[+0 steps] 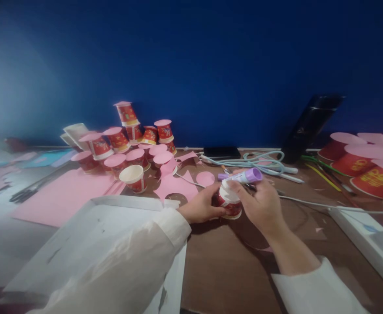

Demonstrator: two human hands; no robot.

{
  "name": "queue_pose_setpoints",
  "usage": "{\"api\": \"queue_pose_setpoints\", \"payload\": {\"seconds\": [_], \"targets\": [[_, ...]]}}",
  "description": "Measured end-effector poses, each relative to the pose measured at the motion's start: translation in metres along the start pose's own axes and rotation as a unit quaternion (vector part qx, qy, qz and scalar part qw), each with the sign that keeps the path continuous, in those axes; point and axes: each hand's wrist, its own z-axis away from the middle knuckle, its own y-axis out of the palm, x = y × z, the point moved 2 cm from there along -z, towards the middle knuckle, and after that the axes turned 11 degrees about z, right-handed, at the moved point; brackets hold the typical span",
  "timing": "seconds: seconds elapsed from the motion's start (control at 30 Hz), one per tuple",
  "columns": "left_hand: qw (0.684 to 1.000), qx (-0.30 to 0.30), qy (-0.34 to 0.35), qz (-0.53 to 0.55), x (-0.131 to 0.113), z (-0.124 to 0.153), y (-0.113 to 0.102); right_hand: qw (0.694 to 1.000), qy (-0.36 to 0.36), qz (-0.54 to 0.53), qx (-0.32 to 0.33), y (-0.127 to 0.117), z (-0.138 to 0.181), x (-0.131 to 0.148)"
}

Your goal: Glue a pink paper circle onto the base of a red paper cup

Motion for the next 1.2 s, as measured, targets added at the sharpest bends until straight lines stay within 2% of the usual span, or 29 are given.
{"api": "queue_pose_setpoints", "payload": {"seconds": [0.13, 0.23, 0.43, 0.63, 0.83, 1.03, 1.2], "targets": [[1.0, -0.001, 0.005, 0.011, 0.002, -0.001, 0.001, 0.999, 0.022, 0.028, -0.039, -0.002, 0.002, 0.003], [1.0, 0.004, 0.025, 0.014, 0.004, -0.001, 0.001, 0.998, 0.034, 0.003, -0.053, -0.005, 0.004, 0.001], [0.999, 0.004, 0.045, -0.01, 0.006, -0.002, 0.0, 1.0, 0.013, -0.022, -0.009, -0.005, 0.009, -0.004], [0.998, -0.011, 0.038, -0.04, 0.005, -0.002, 0.0, 0.998, -0.016, -0.029, 0.05, -0.003, 0.009, 0.006], [0.999, -0.006, 0.028, -0.027, 0.004, -0.002, 0.001, 0.998, -0.058, 0.034, 0.01, -0.006, 0.008, 0.017], [0.998, 0.007, 0.053, -0.013, 0.01, -0.003, 0.0, 1.0, 0.006, 0.015, -0.015, -0.006, 0.012, 0.007], [0.998, 0.0, 0.045, -0.039, 0.004, -0.001, 0.0, 1.0, -0.003, 0.003, 0.009, -0.001, 0.01, 0.011]]}}
